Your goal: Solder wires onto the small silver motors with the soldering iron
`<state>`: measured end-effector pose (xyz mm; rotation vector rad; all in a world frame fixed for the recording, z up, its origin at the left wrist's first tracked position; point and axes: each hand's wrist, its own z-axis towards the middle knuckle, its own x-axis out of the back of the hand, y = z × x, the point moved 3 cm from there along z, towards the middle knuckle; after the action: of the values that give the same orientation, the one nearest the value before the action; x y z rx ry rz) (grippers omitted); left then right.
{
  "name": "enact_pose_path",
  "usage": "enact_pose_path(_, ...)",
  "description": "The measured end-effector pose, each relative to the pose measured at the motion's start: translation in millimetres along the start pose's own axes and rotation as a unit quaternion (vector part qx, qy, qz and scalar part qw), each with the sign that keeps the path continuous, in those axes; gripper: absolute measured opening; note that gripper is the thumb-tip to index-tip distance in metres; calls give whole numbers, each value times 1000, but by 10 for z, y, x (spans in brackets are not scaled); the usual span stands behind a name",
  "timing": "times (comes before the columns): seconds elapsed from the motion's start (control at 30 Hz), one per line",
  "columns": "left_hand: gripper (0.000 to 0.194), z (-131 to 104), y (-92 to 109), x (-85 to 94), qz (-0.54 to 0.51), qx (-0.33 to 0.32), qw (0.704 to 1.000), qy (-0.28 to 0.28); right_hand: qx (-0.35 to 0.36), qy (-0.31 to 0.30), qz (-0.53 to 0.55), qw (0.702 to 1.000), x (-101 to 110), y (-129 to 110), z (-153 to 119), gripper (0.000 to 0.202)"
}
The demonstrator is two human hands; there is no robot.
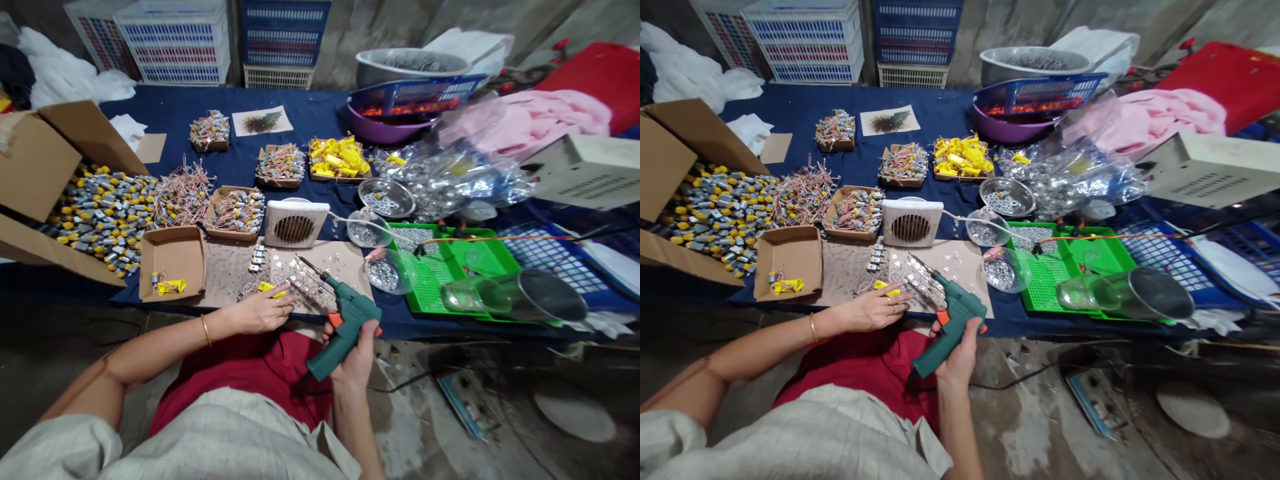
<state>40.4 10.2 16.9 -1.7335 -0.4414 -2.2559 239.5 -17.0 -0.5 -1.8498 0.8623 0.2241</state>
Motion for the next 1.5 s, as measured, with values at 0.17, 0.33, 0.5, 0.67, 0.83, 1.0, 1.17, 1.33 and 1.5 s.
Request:
enact_pose_path(0.17, 28, -536, 64, 86, -45, 257, 948, 182, -24, -4, 60, 998, -268, 131, 134, 57)
enact_pose_path(0.33, 22, -906, -131, 148, -133, 529, 792, 276, -53, -16, 53, 997, -562, 254, 221, 52)
enact_pose_path(0.5, 22, -744, -423, 131, -227, 550, 779, 199, -53, 16, -11, 998, -538, 165, 145, 56)
enact_pose_path(0.67, 18, -645, -562, 62, -335, 558, 742, 158, -37, 3, -95, 995, -300, -137, 46, 67)
enact_pose_path(0.83, 18, -631, -618, 49, -331, 593, 723, 125, -34, -7, -169, 985, -170, -303, 168, 65)
enact_pose_path(1.0, 16, -466, -718, 139, -278, 584, 761, 51, -47, -17, -212, 976, -158, -323, 379, 56)
enact_pose_path(1.17, 18, -248, -765, 228, -178, 584, 792, -31, -105, -36, -251, 962, -92, -287, 509, 60)
enact_pose_path(1.33, 25, -143, -742, 190, -126, 572, 808, -63, -123, -29, -232, 965, 12, -244, 589, 61)
enact_pose_path(1.5, 18, -191, -774, 176, -146, 556, 818, -34, -107, -19, -183, 977, 25, -271, 604, 53)
